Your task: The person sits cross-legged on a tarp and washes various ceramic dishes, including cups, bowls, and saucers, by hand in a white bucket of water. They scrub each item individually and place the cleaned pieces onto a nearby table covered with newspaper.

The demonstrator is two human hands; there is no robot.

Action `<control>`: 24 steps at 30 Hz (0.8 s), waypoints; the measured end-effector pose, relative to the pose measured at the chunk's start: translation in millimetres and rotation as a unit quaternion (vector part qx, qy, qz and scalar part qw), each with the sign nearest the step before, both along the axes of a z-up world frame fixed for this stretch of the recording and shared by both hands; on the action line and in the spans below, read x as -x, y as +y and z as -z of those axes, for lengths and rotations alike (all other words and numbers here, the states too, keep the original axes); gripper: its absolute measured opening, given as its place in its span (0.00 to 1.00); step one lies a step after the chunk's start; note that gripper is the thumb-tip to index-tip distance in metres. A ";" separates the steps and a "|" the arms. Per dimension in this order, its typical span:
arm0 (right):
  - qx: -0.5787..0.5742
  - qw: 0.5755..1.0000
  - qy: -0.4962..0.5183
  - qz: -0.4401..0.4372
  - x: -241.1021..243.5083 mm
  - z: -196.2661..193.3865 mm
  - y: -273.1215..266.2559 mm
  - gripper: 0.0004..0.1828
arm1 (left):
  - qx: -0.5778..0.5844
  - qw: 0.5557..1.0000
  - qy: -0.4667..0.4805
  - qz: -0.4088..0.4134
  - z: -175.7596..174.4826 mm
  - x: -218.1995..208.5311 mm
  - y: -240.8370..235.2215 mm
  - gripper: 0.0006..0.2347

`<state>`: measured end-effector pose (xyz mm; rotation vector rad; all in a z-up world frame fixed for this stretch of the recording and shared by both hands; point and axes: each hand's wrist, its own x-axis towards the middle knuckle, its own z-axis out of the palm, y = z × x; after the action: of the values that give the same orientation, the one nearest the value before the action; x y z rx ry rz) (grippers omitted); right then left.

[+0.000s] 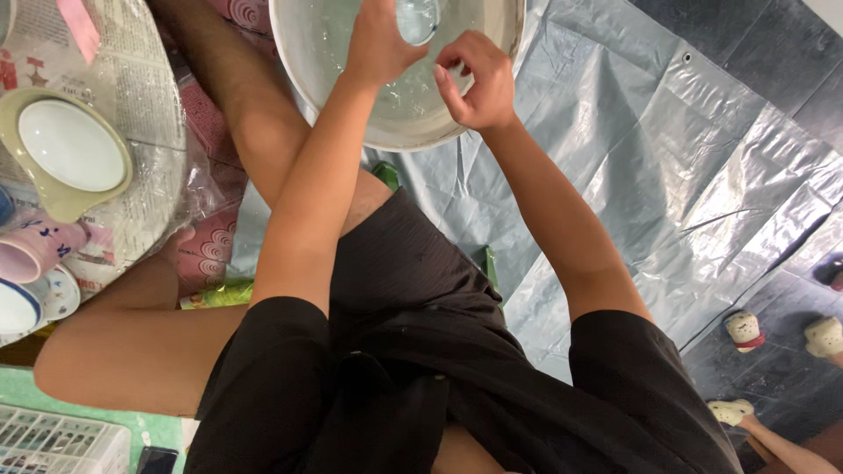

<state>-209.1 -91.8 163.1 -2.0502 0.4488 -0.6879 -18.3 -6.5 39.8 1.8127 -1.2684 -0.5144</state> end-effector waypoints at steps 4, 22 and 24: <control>0.081 0.996 -0.031 0.008 -3.6 -12.3 0.1 0.16 | 0.001 0.999 -0.018 -0.039 -35.9 13.2 -3.1 0.36; 0.159 0.951 0.173 -0.200 -2.6 11.6 -2.4 0.27 | -0.034 0.997 0.008 -0.064 -97.6 41.2 43.1 0.30; 0.163 0.947 0.212 -0.178 -5.7 9.3 -1.4 0.26 | -0.023 0.997 0.008 -0.067 -98.3 36.7 41.8 0.30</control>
<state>-203.5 -93.2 153.8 -2.5196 0.1963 -0.0983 -54.9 35.3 138.1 1.9130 -1.1242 -0.4863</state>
